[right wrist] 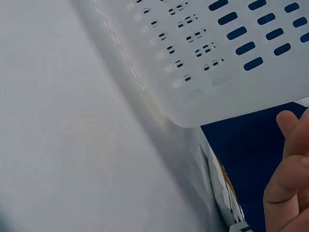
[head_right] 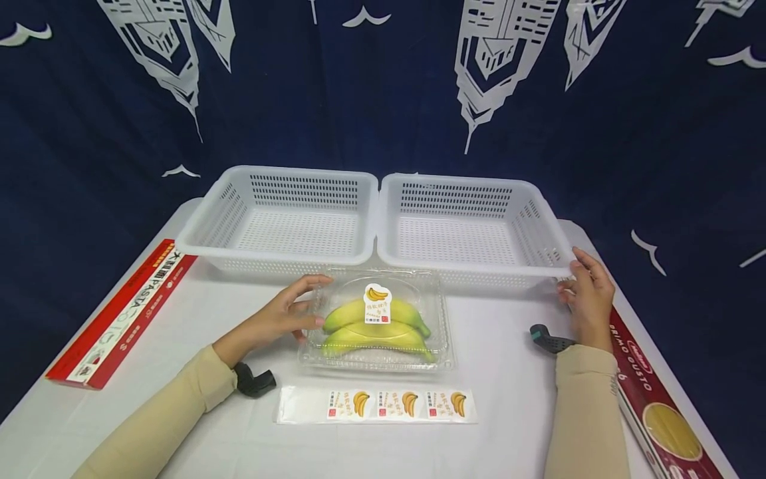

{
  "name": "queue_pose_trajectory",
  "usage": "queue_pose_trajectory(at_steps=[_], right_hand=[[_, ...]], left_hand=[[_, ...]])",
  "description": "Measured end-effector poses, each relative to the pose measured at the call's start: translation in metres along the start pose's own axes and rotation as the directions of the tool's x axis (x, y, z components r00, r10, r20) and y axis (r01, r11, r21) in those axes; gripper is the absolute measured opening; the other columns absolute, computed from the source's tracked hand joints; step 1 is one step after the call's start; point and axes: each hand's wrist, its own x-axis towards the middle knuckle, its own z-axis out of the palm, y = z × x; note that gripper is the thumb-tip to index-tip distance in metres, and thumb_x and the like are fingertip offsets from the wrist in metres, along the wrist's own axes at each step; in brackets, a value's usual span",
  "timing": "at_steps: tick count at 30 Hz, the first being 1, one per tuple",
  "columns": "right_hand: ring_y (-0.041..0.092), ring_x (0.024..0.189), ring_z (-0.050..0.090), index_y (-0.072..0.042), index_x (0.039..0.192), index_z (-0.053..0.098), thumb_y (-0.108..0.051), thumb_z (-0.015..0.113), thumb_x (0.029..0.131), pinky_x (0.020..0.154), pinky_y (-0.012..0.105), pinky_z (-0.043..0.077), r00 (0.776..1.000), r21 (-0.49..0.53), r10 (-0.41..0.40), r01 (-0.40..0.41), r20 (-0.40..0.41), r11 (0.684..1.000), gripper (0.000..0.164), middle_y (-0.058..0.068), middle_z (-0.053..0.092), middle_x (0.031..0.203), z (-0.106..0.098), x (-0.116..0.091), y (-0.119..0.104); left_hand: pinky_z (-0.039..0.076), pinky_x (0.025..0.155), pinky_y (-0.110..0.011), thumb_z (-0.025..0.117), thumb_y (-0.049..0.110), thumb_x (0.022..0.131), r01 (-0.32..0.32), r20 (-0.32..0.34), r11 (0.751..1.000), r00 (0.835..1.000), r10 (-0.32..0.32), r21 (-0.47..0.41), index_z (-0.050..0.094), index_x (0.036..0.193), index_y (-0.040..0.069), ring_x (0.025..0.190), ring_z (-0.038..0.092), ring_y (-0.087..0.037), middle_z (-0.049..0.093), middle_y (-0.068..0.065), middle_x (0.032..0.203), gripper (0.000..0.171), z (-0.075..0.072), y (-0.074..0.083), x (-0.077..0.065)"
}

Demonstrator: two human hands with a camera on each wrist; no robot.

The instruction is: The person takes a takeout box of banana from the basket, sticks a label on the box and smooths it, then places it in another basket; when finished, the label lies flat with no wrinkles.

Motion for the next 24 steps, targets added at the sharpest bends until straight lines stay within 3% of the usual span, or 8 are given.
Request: queue_pose_trajectory(at_steps=[8,17,24], right_hand=[[0.011,0.062,0.065,-0.013,0.131,0.078,-0.006,0.052,0.112,0.052,0.018,0.052,0.996,-0.030,-0.089,0.088,-0.023,0.996,0.032,0.000,0.068,0.115,0.009,0.001,0.001],[0.011,0.067,0.068,-0.016,0.126,0.077,-0.001,0.070,0.104,0.054,0.018,0.055,0.997,0.002,-0.072,0.072,0.042,0.997,0.028,-0.002,0.072,0.106,0.007,0.001,0.002],[0.011,0.066,0.068,-0.016,0.128,0.076,0.001,0.071,0.103,0.054,0.018,0.056,0.997,0.005,-0.068,0.068,0.046,0.998,0.030,-0.002,0.072,0.099,0.005,0.002,0.003]], left_hand=[[0.062,0.057,-0.032,0.078,0.003,0.092,-0.003,0.002,1.000,1.000,0.003,-0.016,0.041,0.158,0.003,0.156,0.020,-0.062,0.010,-0.017,0.178,0.075,-0.001,0.001,0.001],[0.062,0.057,-0.032,0.078,0.004,0.092,0.022,-0.006,1.000,1.000,-0.022,0.017,0.043,0.153,0.002,0.155,0.022,-0.062,0.014,-0.020,0.174,0.071,-0.007,0.007,-0.002],[0.062,0.057,-0.033,0.079,0.005,0.090,0.029,0.033,0.998,0.999,-0.031,0.056,0.042,0.151,0.002,0.154,0.027,-0.060,0.024,-0.018,0.172,0.071,-0.013,0.015,-0.006]])
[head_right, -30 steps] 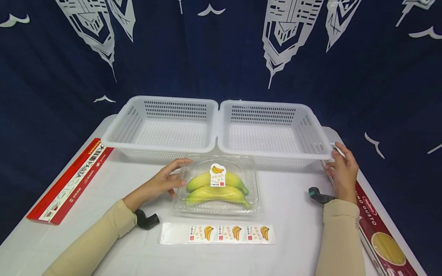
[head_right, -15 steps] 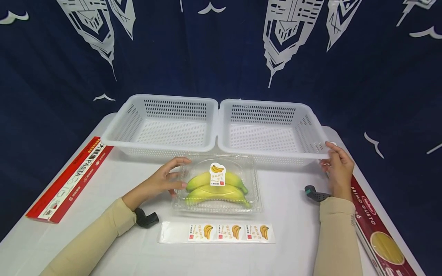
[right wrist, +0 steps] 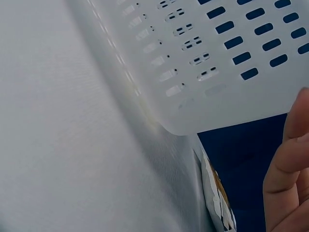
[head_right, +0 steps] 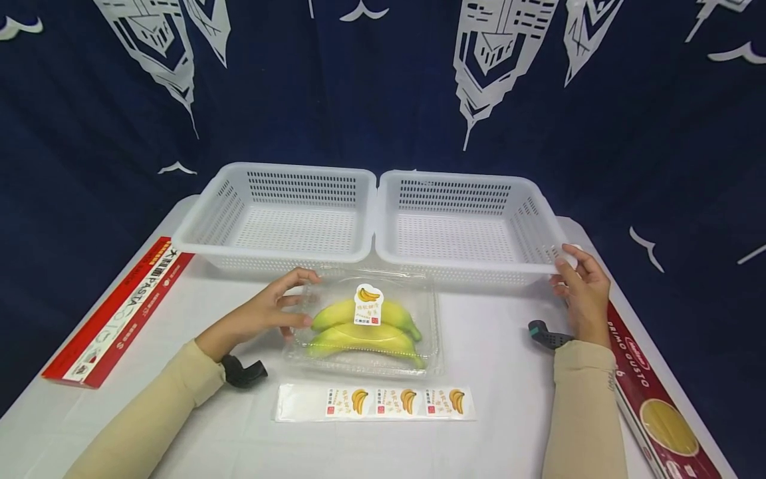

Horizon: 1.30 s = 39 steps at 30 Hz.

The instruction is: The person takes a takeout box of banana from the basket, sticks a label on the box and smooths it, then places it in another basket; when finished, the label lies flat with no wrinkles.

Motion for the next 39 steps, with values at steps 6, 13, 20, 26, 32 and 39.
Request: queue_pose_trajectory(at_steps=[6,13,20,26,32,39], right_hand=[[0.011,0.065,0.068,-0.016,0.127,0.076,0.000,0.072,0.102,0.053,0.018,0.055,1.000,-0.003,-0.007,0.007,-0.005,1.000,0.030,-0.001,0.072,0.098,0.000,0.001,0.002],[0.012,0.064,0.068,-0.016,0.127,0.076,0.000,0.072,0.102,0.052,0.018,0.055,1.000,-0.004,-0.009,0.009,-0.010,1.000,0.030,-0.001,0.072,0.097,-0.001,0.001,0.002],[0.012,0.062,0.068,-0.016,0.126,0.077,0.002,0.070,0.103,0.052,0.018,0.056,1.000,-0.010,-0.018,0.018,-0.021,1.000,0.030,-0.002,0.072,0.094,-0.001,0.001,0.002],[0.012,0.064,0.068,-0.016,0.127,0.076,-0.001,0.070,0.104,0.054,0.019,0.056,1.000,0.008,-0.007,0.007,-0.020,1.000,0.029,-0.001,0.071,0.097,0.000,-0.001,0.002],[0.013,0.064,0.068,-0.015,0.125,0.076,0.002,0.070,0.103,0.055,0.019,0.057,1.000,0.041,0.000,0.001,-0.019,0.999,0.028,0.000,0.069,0.095,0.003,-0.002,0.003],[0.013,0.065,0.068,-0.016,0.125,0.076,0.000,0.068,0.105,0.056,0.019,0.057,1.000,0.042,0.003,-0.002,-0.019,0.999,0.027,-0.001,0.070,0.100,0.005,-0.003,0.003]], left_hand=[[0.062,0.054,-0.034,0.080,0.004,0.089,0.016,0.041,1.000,0.999,-0.016,0.004,0.043,0.150,0.002,0.154,0.028,-0.059,0.027,-0.018,0.170,0.071,-0.002,0.009,-0.004],[0.061,0.054,-0.033,0.079,0.004,0.090,0.010,0.058,1.000,0.998,-0.010,0.004,0.042,0.148,0.000,0.151,0.037,-0.057,0.027,-0.020,0.170,0.069,-0.001,0.021,-0.010],[0.060,0.053,-0.032,0.080,0.005,0.089,-0.013,0.039,1.000,0.999,0.013,0.004,0.047,0.146,0.004,0.145,0.045,-0.054,0.031,-0.021,0.166,0.066,0.001,0.032,-0.015],[0.062,0.055,-0.037,0.081,0.009,0.088,-0.028,0.020,1.000,0.999,0.028,0.013,0.048,0.146,0.004,0.152,0.035,-0.057,0.032,-0.017,0.167,0.067,0.001,0.042,-0.020],[0.063,0.057,-0.039,0.082,0.011,0.089,-0.048,-0.006,0.998,0.999,0.048,0.028,0.048,0.146,0.004,0.152,0.035,-0.056,0.034,-0.018,0.165,0.067,0.002,0.051,-0.025],[0.061,0.054,-0.037,0.079,0.010,0.088,-0.065,-0.050,0.998,0.997,0.066,0.028,0.047,0.146,0.004,0.152,0.031,-0.059,0.036,-0.021,0.159,0.066,-0.002,0.064,-0.028]])
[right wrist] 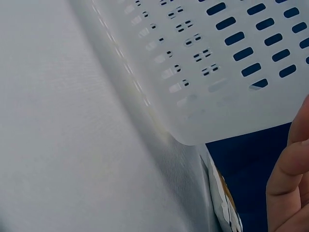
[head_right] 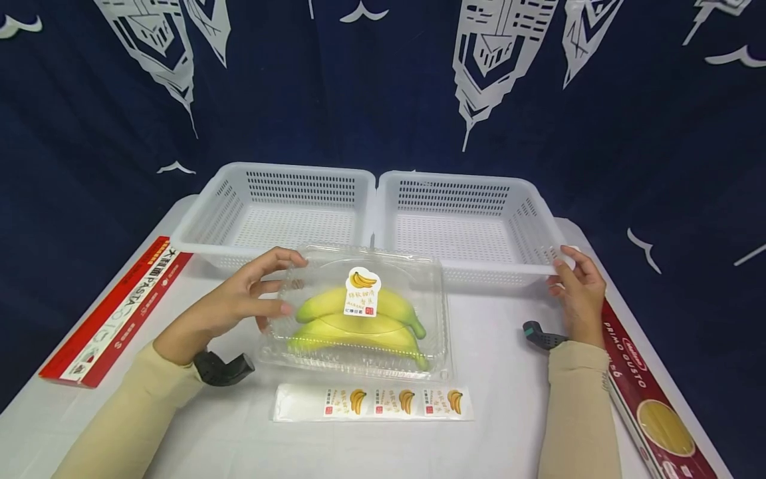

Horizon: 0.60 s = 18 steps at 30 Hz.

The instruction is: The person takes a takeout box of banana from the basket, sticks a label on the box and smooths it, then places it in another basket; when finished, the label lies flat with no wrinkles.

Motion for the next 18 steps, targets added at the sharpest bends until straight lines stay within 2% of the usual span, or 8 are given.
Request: queue_pose_trajectory(at_steps=[6,12,15,18], right_hand=[[0.013,0.065,0.068,-0.016,0.127,0.075,0.002,0.063,0.107,0.056,0.019,0.057,1.000,-0.008,0.002,-0.002,-0.018,1.000,0.029,-0.002,0.067,0.104,0.000,0.001,0.001],[0.013,0.065,0.068,-0.015,0.129,0.075,-0.001,0.068,0.105,0.056,0.019,0.057,1.000,-0.007,-0.004,0.004,-0.017,1.000,0.028,0.000,0.066,0.111,0.001,0.003,0.002],[0.013,0.065,0.068,-0.014,0.129,0.075,-0.002,0.070,0.104,0.055,0.019,0.057,1.000,-0.007,-0.008,0.008,-0.019,1.000,0.028,0.001,0.065,0.112,0.001,0.002,0.002],[0.013,0.065,0.068,-0.014,0.128,0.075,-0.001,0.068,0.105,0.055,0.019,0.057,1.000,-0.006,-0.010,0.010,-0.020,1.000,0.028,0.001,0.067,0.110,0.000,0.002,0.003]], left_hand=[[0.057,0.050,-0.032,0.075,0.008,0.087,-0.062,-0.027,0.998,0.998,0.062,0.008,0.045,0.145,0.002,0.143,0.044,-0.054,0.037,-0.022,0.151,0.065,-0.006,0.015,0.007],[0.055,0.050,-0.031,0.071,0.009,0.088,-0.100,-0.055,0.995,0.993,0.100,0.019,0.043,0.144,0.002,0.125,0.059,-0.045,0.038,-0.022,0.148,0.063,-0.007,0.026,0.019],[0.054,0.051,-0.030,0.071,0.010,0.089,-0.100,-0.069,0.995,0.992,0.101,0.014,0.043,0.144,0.004,0.126,0.060,-0.042,0.036,-0.022,0.152,0.062,-0.007,0.029,0.029],[0.054,0.053,-0.030,0.071,0.012,0.090,-0.096,-0.085,0.995,0.992,0.097,0.015,0.044,0.144,0.006,0.135,0.055,-0.042,0.034,-0.020,0.159,0.060,-0.005,0.033,0.037]])
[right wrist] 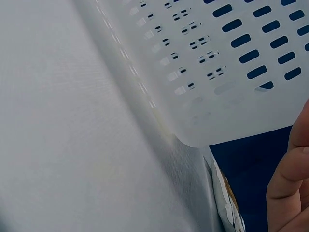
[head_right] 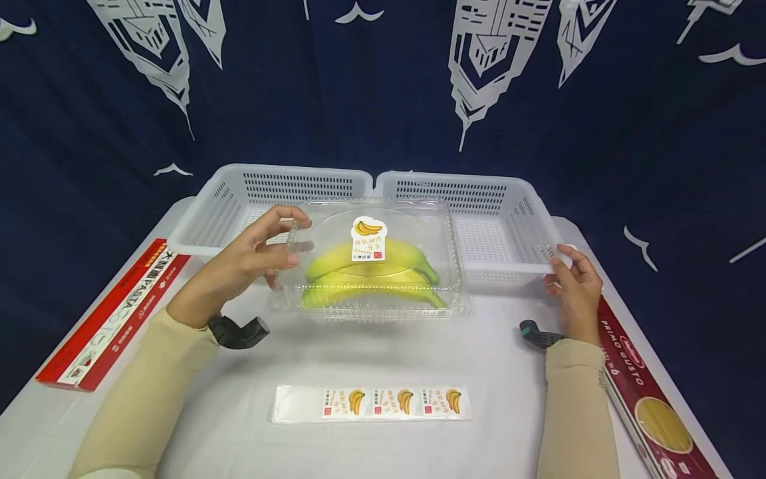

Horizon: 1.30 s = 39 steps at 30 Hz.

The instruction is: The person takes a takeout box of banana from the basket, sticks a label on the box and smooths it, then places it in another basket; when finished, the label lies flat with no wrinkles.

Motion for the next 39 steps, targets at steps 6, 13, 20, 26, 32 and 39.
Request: queue_pose_trajectory(at_steps=[6,13,20,26,32,39], right_hand=[[0.012,0.063,0.068,-0.014,0.127,0.075,0.000,0.065,0.106,0.054,0.019,0.057,1.000,-0.010,-0.013,0.013,-0.004,1.000,0.027,0.000,0.067,0.104,0.000,0.000,0.001],[0.012,0.063,0.068,-0.014,0.127,0.075,-0.001,0.067,0.106,0.053,0.018,0.057,1.000,-0.007,-0.016,0.016,-0.006,1.000,0.026,0.001,0.066,0.113,0.000,0.001,0.002],[0.013,0.062,0.069,-0.015,0.126,0.076,-0.003,0.069,0.105,0.053,0.019,0.057,1.000,0.003,-0.011,0.011,-0.008,1.000,0.025,0.001,0.066,0.114,-0.002,0.003,0.001],[0.012,0.062,0.070,-0.016,0.124,0.077,-0.003,0.070,0.105,0.053,0.019,0.057,1.000,-0.003,-0.006,0.006,-0.022,1.000,0.025,0.000,0.067,0.114,-0.001,0.003,0.002],[0.012,0.063,0.069,-0.016,0.126,0.076,-0.003,0.069,0.105,0.053,0.018,0.057,1.000,-0.012,-0.003,0.002,-0.021,1.000,0.025,0.000,0.066,0.115,-0.002,0.003,0.002],[0.012,0.065,0.069,-0.017,0.126,0.076,-0.004,0.068,0.106,0.054,0.018,0.057,1.000,-0.023,0.002,-0.002,-0.023,1.000,0.025,0.000,0.066,0.116,-0.002,0.003,0.001]], left_hand=[[0.055,0.056,-0.031,0.073,0.014,0.089,-0.002,-0.024,1.000,1.000,0.001,-0.021,0.046,0.145,0.012,0.136,0.054,-0.043,0.031,-0.016,0.162,0.062,0.003,0.005,0.017],[0.057,0.058,-0.033,0.073,0.017,0.089,-0.021,-0.035,0.999,0.999,0.020,-0.027,0.048,0.146,0.015,0.134,0.055,-0.039,0.027,-0.016,0.165,0.063,0.009,0.010,0.037],[0.058,0.058,-0.034,0.073,0.015,0.088,-0.048,-0.033,0.997,0.998,0.047,-0.053,0.051,0.145,0.016,0.124,0.065,-0.031,0.028,-0.015,0.168,0.061,0.016,0.013,0.060],[0.060,0.060,-0.034,0.074,0.016,0.089,-0.054,-0.025,0.996,0.998,0.052,-0.070,0.052,0.145,0.018,0.130,0.060,-0.029,0.028,-0.012,0.170,0.061,0.025,0.010,0.082],[0.062,0.065,-0.037,0.075,0.015,0.092,-0.038,-0.020,0.997,0.999,0.037,-0.073,0.052,0.148,0.019,0.147,0.046,-0.030,0.030,-0.012,0.170,0.060,0.038,0.005,0.102],[0.065,0.074,-0.042,0.074,0.015,0.095,-0.028,-0.008,0.997,1.000,0.027,-0.071,0.050,0.150,0.020,0.151,0.042,-0.029,0.027,-0.013,0.172,0.060,0.051,-0.001,0.122]])
